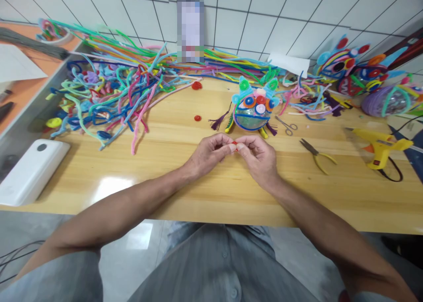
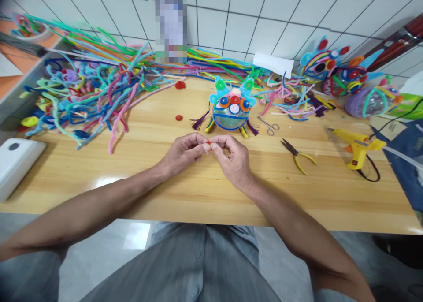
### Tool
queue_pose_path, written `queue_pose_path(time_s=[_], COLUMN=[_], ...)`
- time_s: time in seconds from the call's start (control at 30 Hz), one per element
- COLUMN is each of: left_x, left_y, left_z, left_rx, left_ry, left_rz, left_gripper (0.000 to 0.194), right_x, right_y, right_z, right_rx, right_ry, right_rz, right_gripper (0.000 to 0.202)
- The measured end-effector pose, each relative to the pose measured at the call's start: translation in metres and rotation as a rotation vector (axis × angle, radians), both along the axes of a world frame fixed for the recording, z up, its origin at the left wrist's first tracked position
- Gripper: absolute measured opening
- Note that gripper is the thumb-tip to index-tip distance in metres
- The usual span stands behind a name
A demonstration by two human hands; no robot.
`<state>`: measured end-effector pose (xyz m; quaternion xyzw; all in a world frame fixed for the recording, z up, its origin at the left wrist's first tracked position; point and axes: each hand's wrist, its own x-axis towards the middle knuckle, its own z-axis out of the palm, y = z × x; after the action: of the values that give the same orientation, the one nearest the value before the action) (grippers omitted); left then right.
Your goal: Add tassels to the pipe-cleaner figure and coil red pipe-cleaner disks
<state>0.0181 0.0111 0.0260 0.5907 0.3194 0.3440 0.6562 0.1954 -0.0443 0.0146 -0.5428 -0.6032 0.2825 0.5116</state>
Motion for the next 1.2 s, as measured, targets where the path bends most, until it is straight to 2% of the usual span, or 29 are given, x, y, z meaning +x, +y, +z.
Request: queue_pose_path(time_s=[0.1,0.2,0.3,0.4,0.7,1.0,1.2], left_x=[-0.003,-0.006,-0.007,-0.006,-0.005,-0.006,-0.005], left_y=[-0.001,-0.001,0.0,0.0,-0.002,-0.009,-0.007], left_z=[0.004,0.006,0.006,0.007,0.006,0.006,0.01], left_rx=[0.098,0.215,0.303,0.333,0.186,0.282,0.184], left_ry=[0.057,0.158,0.298,0.326,0.189,0.237,0.228], left_rz=[0.008,0.022,0.006,-0.005,-0.051,-0.014,-0.03], left_gripper=[0.036,0.027,0.019,0.016,0.033,0.029,0.029], right_x=[0.002,0.007,0.012,0.014,0.008,-0.001,-0.003], right_y=[0.003,0.007,0.011,0.011,0.006,-0.002,-0.001], right_z=[0.009,0.015,0.015,0.013,0.011,0.009,0.001], right_rx=[-0.017,0.01,0.039,0.036,0.004,0.017,-0.085], right_ry=[-0.041,-0.172,-0.323,-0.382,-0.185,-0.113,0.027], right_rz=[0.045,0.093,0.14,0.155,0.081,0.064,0.01], right_gripper=[0.014,0.011,0.012,0.014,0.019,0.018,0.019])
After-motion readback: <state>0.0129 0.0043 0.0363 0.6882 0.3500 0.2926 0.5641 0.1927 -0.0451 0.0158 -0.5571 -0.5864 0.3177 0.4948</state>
